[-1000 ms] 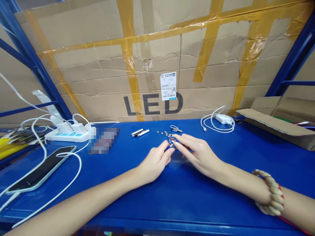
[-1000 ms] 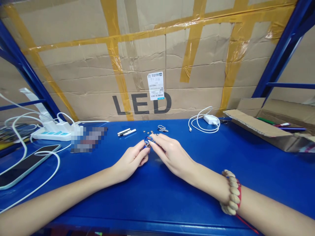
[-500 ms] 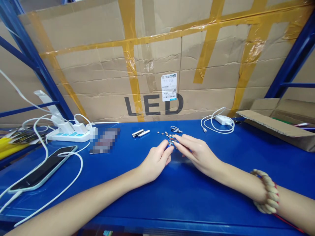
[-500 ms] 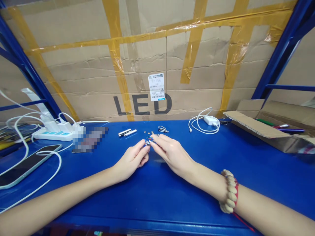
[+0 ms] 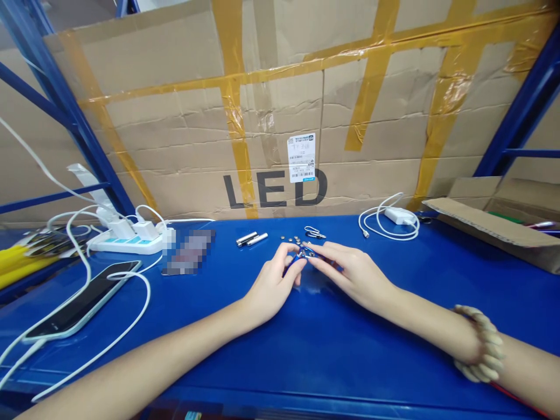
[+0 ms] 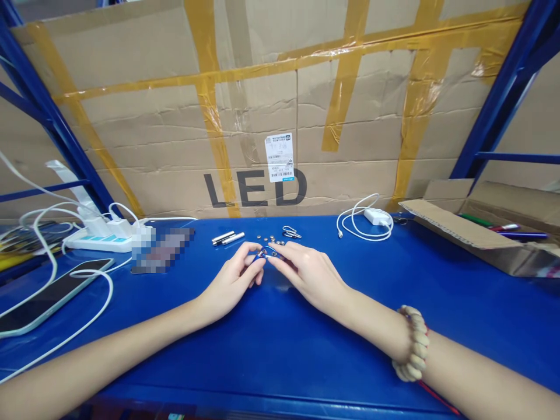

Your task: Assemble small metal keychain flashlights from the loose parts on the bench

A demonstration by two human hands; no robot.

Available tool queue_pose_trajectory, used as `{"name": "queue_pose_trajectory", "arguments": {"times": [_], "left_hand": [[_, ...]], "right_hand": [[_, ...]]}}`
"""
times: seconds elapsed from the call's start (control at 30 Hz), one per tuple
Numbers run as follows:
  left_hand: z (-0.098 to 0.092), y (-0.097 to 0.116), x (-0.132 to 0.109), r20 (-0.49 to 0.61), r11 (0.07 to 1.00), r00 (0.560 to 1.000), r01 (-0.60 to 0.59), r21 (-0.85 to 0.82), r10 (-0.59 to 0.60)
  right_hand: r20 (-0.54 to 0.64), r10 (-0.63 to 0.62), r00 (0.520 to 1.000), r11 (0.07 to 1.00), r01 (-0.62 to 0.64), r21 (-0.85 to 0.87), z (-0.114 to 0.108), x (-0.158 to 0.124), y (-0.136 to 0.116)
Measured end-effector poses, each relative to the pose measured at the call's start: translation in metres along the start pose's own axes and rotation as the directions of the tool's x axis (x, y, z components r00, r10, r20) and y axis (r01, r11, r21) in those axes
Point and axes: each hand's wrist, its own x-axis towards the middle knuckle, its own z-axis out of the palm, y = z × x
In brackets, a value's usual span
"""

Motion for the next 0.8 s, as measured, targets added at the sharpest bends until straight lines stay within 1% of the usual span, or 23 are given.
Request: {"name": "queue_pose_trajectory", "arguments": {"times": [0.13, 0.23, 0.37, 0.43, 0.47, 0.53, 0.57, 0.6, 0.67, 0.8], "left_hand": [[-0.005, -0.008, 0.004, -0.014, 0.968, 1.0, 0.0, 0.25, 0.004], [-0.008, -0.017, 0.007, 0.008, 0.926, 1.0, -0.026, 0.376, 0.025], [-0.012, -0.022, 0.008, 0.058, 0.848, 0.997, -0.074, 0.524, 0.051], [-0.015, -0.02, 0.008, 0.068, 0.771, 0.997, -0.061, 0.634, 0.023], [-0.016, -0.018, 0.008, 0.069, 0.706, 0.998, -0.04, 0.707, -0.012], [-0.02, -0.012, 0.008, 0.054, 0.542, 0.993, 0.013, 0.84, -0.108], [-0.023, -0.009, 0.008, 0.034, 0.463, 0.987, 0.042, 0.885, -0.156], [-0.026, -0.006, 0.009, 0.008, 0.403, 0.981, 0.071, 0.912, -0.193], [-0.034, -0.003, 0.009, -0.051, 0.334, 0.969, 0.132, 0.933, -0.24], [-0.053, -0.003, 0.013, -0.17, 0.255, 0.935, 0.255, 0.933, -0.313]], "right_hand": [[0.127, 0.066, 0.99, 0.994, -0.054, -0.094, -0.001, -0.001, 0.003], [0.219, 0.075, 0.973, 0.994, -0.054, -0.1, 0.0, -0.001, 0.004], [0.259, 0.084, 0.962, 0.994, -0.063, -0.089, 0.0, -0.001, 0.002], [0.268, 0.099, 0.958, 0.993, -0.078, -0.086, -0.001, -0.001, 0.001], [0.272, 0.103, 0.957, 0.993, -0.083, -0.084, -0.001, -0.001, 0.001], [0.274, 0.104, 0.956, 0.993, -0.086, -0.079, -0.002, -0.002, 0.0], [0.276, 0.104, 0.956, 0.993, -0.086, -0.077, -0.002, -0.002, -0.001], [0.278, 0.104, 0.955, 0.993, -0.086, -0.077, -0.002, -0.002, -0.001], [0.287, 0.103, 0.952, 0.993, -0.084, -0.077, -0.003, -0.002, -0.002], [0.304, 0.104, 0.947, 0.994, -0.085, -0.075, -0.004, -0.002, -0.003]]}}
